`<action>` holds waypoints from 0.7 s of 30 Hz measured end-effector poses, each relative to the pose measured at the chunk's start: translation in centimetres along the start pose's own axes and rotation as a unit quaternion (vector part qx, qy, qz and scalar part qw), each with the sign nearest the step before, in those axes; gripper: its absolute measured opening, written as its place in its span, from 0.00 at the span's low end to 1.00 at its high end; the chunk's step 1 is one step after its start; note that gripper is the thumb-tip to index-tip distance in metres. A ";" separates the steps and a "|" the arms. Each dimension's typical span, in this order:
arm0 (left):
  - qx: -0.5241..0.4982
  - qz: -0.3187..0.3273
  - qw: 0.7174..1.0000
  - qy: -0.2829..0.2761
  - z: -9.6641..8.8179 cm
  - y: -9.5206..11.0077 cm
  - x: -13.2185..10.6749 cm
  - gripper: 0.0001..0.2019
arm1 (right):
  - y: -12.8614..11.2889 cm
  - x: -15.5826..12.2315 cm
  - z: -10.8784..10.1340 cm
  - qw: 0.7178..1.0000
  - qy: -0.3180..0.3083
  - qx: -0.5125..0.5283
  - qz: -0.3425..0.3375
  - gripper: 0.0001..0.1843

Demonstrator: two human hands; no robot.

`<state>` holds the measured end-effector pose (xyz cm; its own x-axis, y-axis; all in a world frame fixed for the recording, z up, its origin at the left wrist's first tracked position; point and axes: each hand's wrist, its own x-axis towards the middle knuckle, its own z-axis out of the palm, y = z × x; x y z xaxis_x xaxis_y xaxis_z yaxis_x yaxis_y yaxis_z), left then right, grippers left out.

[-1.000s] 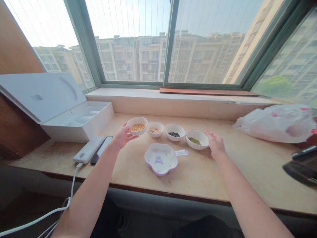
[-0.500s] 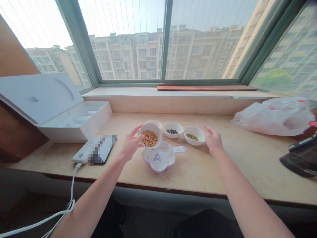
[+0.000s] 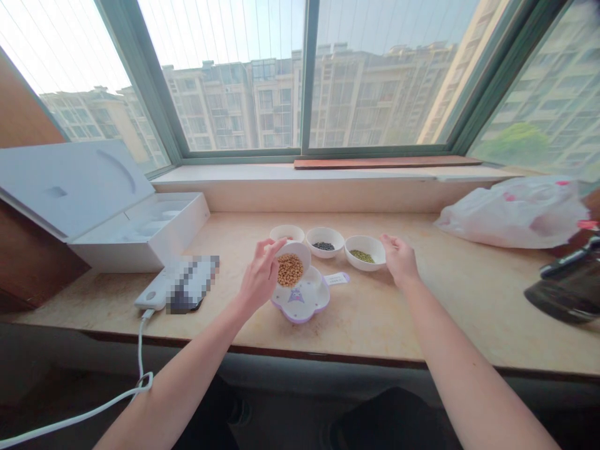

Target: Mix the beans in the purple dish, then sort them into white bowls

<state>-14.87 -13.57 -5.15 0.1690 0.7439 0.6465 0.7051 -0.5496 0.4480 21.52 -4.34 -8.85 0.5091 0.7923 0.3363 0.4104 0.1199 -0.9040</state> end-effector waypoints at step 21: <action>0.185 0.131 0.969 -0.098 0.2 -0.4 -0.5 0.29 | 0.0 0.0 -0.1 1.000 0.013 -0.011 -0.005 0.33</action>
<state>-15.12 -13.61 -5.78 0.4772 0.6753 0.5623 0.8132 -0.5819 0.0087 21.61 -4.44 -8.85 0.5236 0.7755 0.3528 0.4323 0.1150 -0.8944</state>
